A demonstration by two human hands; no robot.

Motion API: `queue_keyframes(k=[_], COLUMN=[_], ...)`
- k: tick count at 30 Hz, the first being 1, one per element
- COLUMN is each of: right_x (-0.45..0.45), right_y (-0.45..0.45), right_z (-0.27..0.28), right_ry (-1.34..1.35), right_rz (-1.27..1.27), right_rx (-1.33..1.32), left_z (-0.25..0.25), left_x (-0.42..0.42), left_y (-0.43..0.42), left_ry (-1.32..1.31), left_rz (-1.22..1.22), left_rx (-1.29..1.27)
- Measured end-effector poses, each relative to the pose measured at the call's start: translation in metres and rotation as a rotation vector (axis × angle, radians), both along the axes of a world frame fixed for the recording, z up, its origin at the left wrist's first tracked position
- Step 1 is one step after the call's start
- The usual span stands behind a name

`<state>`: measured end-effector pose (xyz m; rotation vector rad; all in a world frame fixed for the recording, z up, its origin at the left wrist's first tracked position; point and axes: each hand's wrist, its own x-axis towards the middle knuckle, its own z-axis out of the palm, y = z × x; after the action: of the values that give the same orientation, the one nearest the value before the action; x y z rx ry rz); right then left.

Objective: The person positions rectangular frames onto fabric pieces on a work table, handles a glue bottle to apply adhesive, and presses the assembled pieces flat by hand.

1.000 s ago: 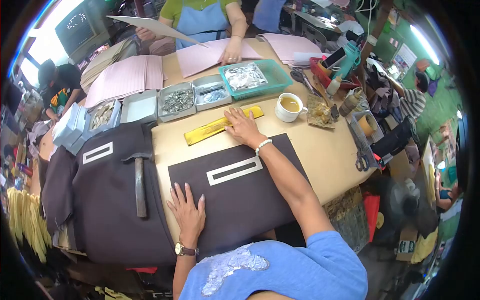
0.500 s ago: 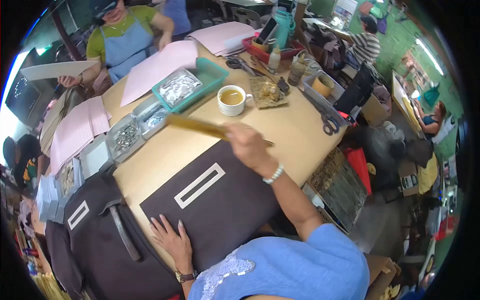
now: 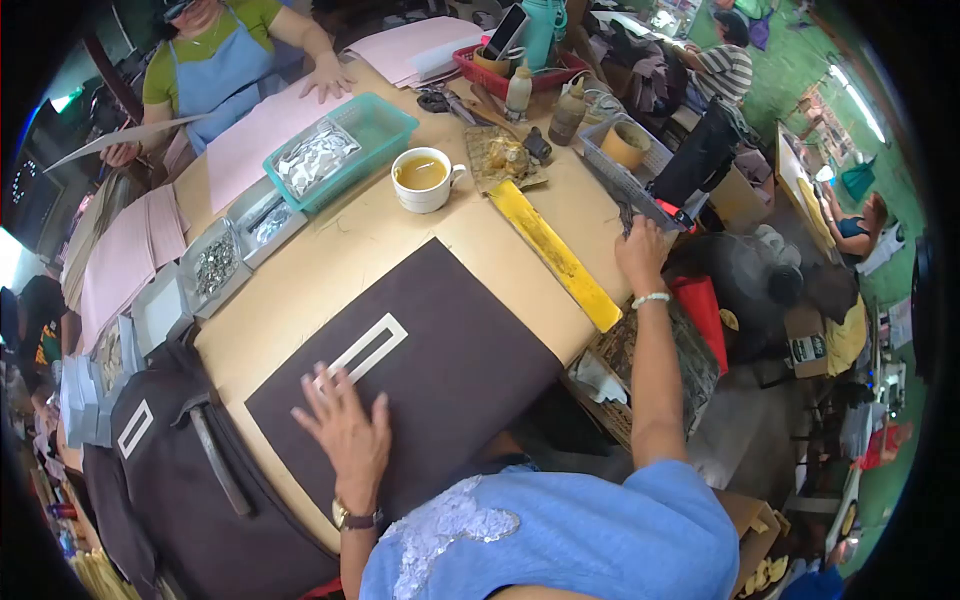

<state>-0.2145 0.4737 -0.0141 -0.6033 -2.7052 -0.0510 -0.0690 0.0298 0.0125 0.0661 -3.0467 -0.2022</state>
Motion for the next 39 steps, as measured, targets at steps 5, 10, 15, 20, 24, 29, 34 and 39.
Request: queue_keyframes(k=[5, 10, 15, 20, 24, 29, 34, 39], right_x=[0.006, 0.019, 0.066, 0.080, 0.055, 0.031, 0.043, 0.000], right_y=[-0.015, -0.015, -0.068, -0.118, -0.126, -0.116, -0.078, -0.046], right_z=[0.033, 0.030, 0.040, 0.009, 0.017, -0.005, -0.006, -0.011], right_ry=[-0.079, 0.102, 0.195, 0.152, 0.189, 0.145, 0.069, 0.086], right_rz=[-0.029, -0.003, 0.089, 0.225, 0.283, 0.394, 0.274, 0.207], right_rx=[-0.273, -0.486, -0.796, -0.267, -0.028, -0.119, -0.101, 0.020], left_z=[-0.019, -0.025, -0.024, -0.026, -0.026, -0.029, -0.028, -0.030], left_x=[0.002, 0.003, 0.002, 0.004, 0.002, 0.003, 0.003, 0.004], left_y=[0.034, 0.036, 0.036, 0.035, 0.033, 0.034, 0.033, 0.031], left_ry=[-0.001, -0.043, -0.042, -0.021, -0.009, 0.001, 0.007, 0.033], left_rz=[-0.247, -0.244, -0.239, -0.249, -0.238, -0.242, -0.238, -0.244], left_rx=[0.201, 0.208, 0.219, 0.228, 0.233, 0.252, 0.251, 0.258])
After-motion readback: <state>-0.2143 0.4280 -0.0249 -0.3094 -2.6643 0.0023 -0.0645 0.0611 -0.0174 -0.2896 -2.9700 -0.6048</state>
